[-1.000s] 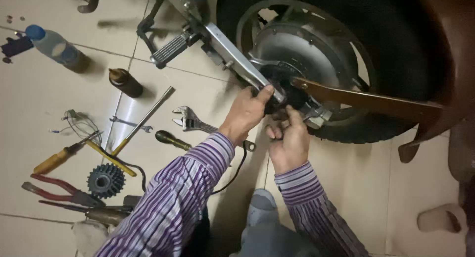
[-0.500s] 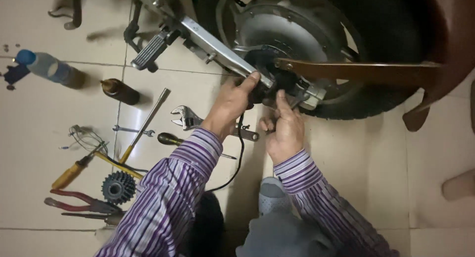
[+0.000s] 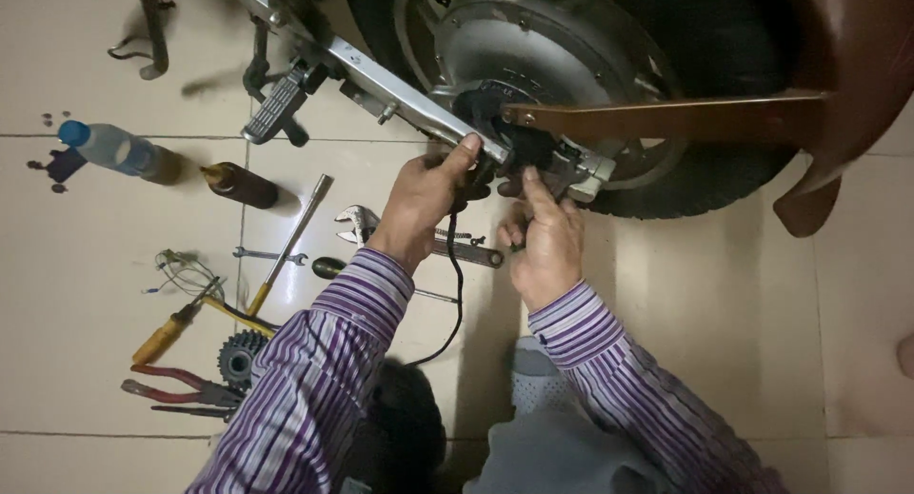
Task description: The person works on the rear wheel area of a motorcycle, using a screwdriver to adjust a cable or wire near the brake assembly. They manipulate the cable with their hands and use the tool to tighten or loosen a component.
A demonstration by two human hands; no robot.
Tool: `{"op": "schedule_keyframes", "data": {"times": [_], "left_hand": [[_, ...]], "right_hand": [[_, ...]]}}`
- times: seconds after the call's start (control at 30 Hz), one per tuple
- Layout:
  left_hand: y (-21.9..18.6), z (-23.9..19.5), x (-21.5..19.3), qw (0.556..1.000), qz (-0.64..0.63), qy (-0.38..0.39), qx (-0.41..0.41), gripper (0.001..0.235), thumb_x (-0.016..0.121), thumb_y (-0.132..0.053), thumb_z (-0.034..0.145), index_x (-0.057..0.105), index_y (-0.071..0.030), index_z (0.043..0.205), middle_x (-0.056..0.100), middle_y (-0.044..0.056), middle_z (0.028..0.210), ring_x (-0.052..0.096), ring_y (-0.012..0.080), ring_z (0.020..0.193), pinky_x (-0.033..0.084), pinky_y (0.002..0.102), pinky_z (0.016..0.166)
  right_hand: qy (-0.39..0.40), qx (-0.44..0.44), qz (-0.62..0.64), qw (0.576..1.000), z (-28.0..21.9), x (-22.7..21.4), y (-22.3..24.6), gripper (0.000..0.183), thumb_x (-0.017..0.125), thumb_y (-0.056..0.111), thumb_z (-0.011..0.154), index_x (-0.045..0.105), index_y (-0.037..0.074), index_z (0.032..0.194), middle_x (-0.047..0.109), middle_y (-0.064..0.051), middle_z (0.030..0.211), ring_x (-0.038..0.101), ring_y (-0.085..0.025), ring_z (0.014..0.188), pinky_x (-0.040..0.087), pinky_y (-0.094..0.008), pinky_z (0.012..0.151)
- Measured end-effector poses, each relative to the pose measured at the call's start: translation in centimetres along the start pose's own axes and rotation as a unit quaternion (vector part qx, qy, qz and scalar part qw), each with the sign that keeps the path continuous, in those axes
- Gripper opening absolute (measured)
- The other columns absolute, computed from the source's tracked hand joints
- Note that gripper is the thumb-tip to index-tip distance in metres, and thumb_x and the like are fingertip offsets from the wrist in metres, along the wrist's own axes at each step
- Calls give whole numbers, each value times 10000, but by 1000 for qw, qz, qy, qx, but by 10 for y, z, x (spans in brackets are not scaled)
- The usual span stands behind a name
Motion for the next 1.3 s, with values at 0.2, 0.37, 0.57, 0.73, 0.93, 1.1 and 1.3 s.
{"op": "schedule_keyframes", "data": {"times": [0.2,0.37,0.57,0.73,0.93,1.1,1.3], "left_hand": [[3,-2,-12,1000,2,-2,-16,750,763,-481,834,613,95,1290,698,264,1085,722,339,1009,580,453,882],[-12,-7,-46,996,88,-5,-20,766,757,-497,844,586,67,1333,724,270,1107,746,376,1016,580,473,888],[-39,-13,-99,962,269,-44,31,645,721,-505,905,630,-12,1311,741,198,1084,753,288,1017,565,406,891],[-39,-25,-143,935,334,-104,51,582,739,-500,908,677,-38,1258,759,148,988,765,254,897,548,395,861],[0,-18,-201,927,353,-123,18,519,724,-508,918,742,-45,1154,754,149,937,731,317,950,483,411,949],[17,-18,-228,894,432,-116,-5,500,679,-496,894,770,-52,1106,754,191,1019,663,414,1133,479,471,1006],[39,0,-237,844,531,-80,-5,489,682,-487,865,792,-61,1080,764,194,1076,687,401,1129,527,504,976]], "right_hand": [[7,-1,-19,1000,0,-6,3,236,791,140,874,579,43,903,526,-97,651,353,-160,342,321,-292,336],[17,-5,-31,999,16,-17,-9,232,778,165,890,594,26,919,622,-145,711,353,-145,345,316,-274,337],[74,-10,-71,995,12,-13,-6,182,747,193,924,628,68,980,645,-118,721,368,-113,361,341,-247,324],[73,-58,-111,989,9,-25,-7,194,741,129,931,573,36,955,551,-119,659,341,-133,344,328,-273,322],[106,-90,-271,953,-32,-36,8,181,694,113,957,631,17,1096,545,-68,749,429,-95,449,363,-236,344],[112,-58,-347,930,-52,-74,-11,296,651,112,979,607,-41,1227,574,-143,742,374,-136,446,332,-264,365],[118,-26,-411,904,-69,-98,-37,287,686,115,961,649,-30,1206,612,-175,713,411,-153,432,334,-255,350]]}}
Point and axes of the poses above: each hand's wrist, its own z-axis towards the middle knuckle, its own x-axis out of the palm, y = z × x, the point moved 6 cm from there along z, towards the middle knuckle
